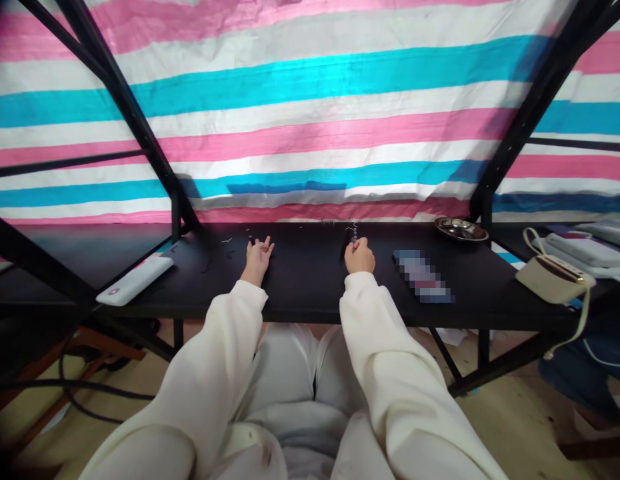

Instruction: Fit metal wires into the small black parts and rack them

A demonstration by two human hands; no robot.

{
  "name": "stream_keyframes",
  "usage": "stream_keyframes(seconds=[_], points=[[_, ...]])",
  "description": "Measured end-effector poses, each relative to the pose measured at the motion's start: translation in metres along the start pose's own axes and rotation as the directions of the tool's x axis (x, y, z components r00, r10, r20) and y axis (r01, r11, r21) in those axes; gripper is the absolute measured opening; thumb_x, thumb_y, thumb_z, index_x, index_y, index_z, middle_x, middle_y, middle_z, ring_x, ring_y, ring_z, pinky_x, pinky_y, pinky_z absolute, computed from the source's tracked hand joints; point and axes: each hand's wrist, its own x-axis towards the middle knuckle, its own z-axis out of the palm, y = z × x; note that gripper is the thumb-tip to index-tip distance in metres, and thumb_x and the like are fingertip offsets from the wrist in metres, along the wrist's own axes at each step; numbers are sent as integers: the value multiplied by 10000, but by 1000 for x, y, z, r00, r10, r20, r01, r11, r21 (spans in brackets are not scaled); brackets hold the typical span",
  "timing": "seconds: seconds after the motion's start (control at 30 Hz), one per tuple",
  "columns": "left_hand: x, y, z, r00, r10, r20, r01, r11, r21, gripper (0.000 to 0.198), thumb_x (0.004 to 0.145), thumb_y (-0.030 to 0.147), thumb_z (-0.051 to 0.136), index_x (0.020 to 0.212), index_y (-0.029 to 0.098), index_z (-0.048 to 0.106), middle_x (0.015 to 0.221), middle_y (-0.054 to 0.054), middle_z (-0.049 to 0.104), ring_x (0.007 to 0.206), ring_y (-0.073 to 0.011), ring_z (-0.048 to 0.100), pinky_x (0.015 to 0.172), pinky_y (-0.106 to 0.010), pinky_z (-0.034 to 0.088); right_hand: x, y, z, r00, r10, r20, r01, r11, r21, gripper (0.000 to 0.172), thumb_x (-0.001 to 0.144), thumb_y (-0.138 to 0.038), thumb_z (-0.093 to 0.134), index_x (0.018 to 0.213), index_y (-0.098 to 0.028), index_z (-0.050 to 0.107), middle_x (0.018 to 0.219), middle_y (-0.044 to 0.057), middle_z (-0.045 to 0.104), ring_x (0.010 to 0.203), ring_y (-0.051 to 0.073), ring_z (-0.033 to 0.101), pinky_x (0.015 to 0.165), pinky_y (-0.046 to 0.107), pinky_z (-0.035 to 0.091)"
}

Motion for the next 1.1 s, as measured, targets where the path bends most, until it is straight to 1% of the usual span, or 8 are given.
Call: stream_keyframes(seconds=[0.1,0.2,0.3,0.37,0.5,0.73,0.9,1.1], points=[[-2,0,-1,999,51,-20,-50,998,27,472,721,19,516,1140,222,438,1225,-112,497,829,-135,648,657,-216,481,0,0,1,999,-8,-33,9,1000,23,84,782,-276,466,804,-200,493,614,5,498,527,132,392,542,243,222],[-7,3,2,999,42,-19,-40,996,82,145,765,124,530,905,135,496,867,-86,637,606,-92,618,526,-166,417,0,0,0,996,-20,-92,26,998,57,78,777,-279,464,783,-204,485,599,0,500,528,136,407,540,241,235],[-16,7,5,998,-31,48,25,993,118,78,796,200,501,788,123,511,574,-6,568,412,-49,482,440,-161,341,-1,-1,0,984,-46,-170,64,993,103,92,780,-296,455,765,-207,472,590,-2,502,539,143,437,546,242,267],[-22,8,8,976,-78,202,51,990,133,100,777,216,535,781,117,547,483,44,474,350,-25,374,402,-162,280,-2,0,-1,975,-103,-198,132,981,141,114,788,-314,441,748,-209,459,583,-4,501,542,143,453,555,244,294],[-35,5,11,839,-207,502,71,958,277,209,682,213,662,861,112,621,492,66,419,350,2,267,375,-170,188,-7,0,1,940,-300,-163,331,917,224,181,795,-370,438,702,-215,438,545,-20,480,505,123,448,558,238,339],[-48,-3,11,602,-460,653,12,822,569,329,666,252,689,965,120,644,665,-16,582,413,-11,382,404,-182,244,-20,-8,11,780,-617,110,569,770,289,239,805,-412,474,914,-210,542,614,-20,573,510,107,503,546,219,380],[-50,-3,11,530,-531,661,-16,773,634,354,674,265,686,986,105,635,719,-46,620,432,-17,421,413,-185,260,-28,-14,17,619,-751,228,707,660,254,321,836,-430,456,1048,-207,549,794,23,636,592,115,555,564,220,391],[-53,-1,12,504,-562,656,-14,754,656,364,682,258,684,1007,101,629,784,-79,644,456,-30,461,419,-185,287,-31,-16,20,575,-779,249,759,622,193,256,885,-384,394,936,-211,577,843,32,650,668,133,589,585,224,377]])
